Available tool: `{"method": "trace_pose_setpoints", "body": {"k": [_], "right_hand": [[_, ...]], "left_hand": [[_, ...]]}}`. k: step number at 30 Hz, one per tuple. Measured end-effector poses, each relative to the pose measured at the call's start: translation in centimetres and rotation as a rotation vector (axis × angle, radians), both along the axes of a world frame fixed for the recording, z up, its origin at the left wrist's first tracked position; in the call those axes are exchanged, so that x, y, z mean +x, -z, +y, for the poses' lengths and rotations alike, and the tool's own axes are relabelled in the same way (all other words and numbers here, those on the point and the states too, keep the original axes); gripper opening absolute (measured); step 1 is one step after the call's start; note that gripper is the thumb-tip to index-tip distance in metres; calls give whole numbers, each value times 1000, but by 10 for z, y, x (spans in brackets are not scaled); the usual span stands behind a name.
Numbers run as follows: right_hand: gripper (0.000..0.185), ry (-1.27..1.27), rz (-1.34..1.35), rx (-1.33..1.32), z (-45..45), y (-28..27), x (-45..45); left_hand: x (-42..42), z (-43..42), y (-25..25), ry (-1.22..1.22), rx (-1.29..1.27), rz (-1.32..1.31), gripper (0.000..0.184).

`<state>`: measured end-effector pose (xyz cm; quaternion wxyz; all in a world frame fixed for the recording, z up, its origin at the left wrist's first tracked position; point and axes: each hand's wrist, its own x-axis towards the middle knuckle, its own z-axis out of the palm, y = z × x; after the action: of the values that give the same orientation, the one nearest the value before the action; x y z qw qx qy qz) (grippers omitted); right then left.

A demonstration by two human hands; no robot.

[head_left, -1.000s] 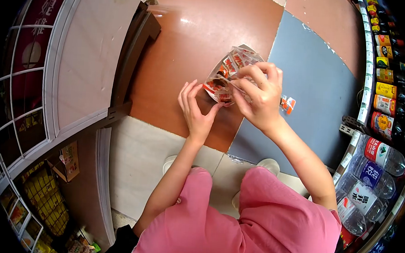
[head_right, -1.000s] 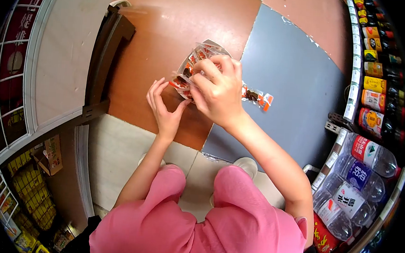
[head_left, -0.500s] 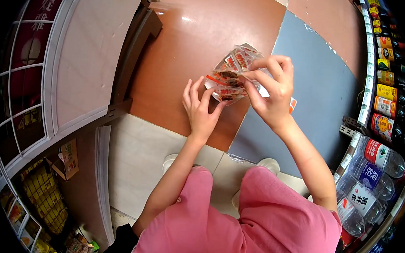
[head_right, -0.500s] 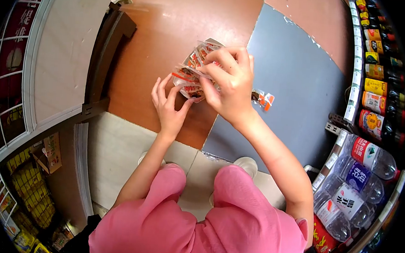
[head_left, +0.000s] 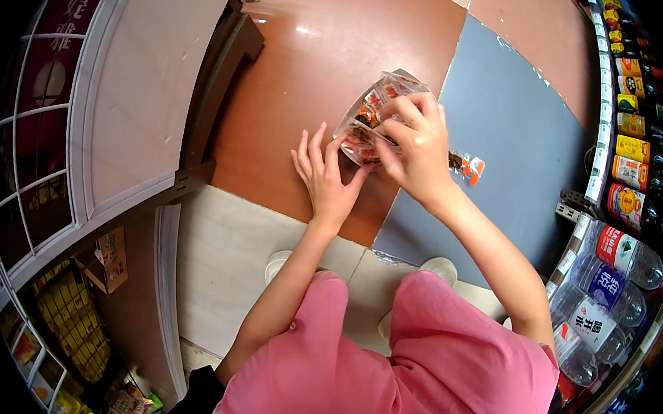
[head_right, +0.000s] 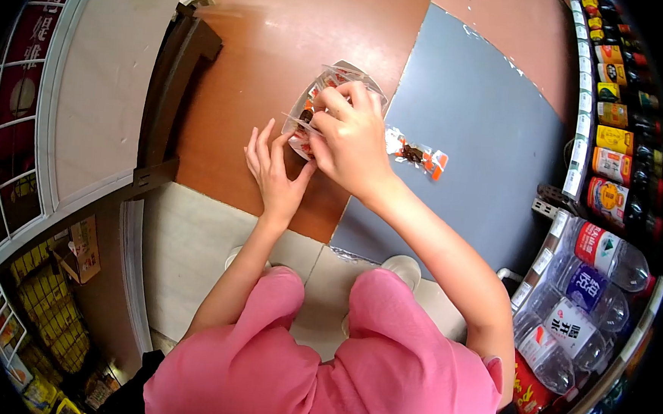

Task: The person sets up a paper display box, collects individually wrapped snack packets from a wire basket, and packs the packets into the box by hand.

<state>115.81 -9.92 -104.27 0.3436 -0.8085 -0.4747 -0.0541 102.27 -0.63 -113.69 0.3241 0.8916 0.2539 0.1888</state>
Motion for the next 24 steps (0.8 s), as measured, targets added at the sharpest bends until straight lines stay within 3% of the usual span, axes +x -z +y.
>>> {"method": "trace_pose_setpoints", "body": {"k": [15, 21, 24], "right_hand": [[10, 83, 90, -93, 2, 8, 2], [18, 79, 84, -135, 2, 5, 9], [24, 56, 125, 71, -1, -3, 10]], "left_hand": [[0, 0, 1, 4, -19, -11, 52], [-1, 2, -8, 2, -83, -185, 33], [3, 6, -15, 32, -56, -217, 22]]}}
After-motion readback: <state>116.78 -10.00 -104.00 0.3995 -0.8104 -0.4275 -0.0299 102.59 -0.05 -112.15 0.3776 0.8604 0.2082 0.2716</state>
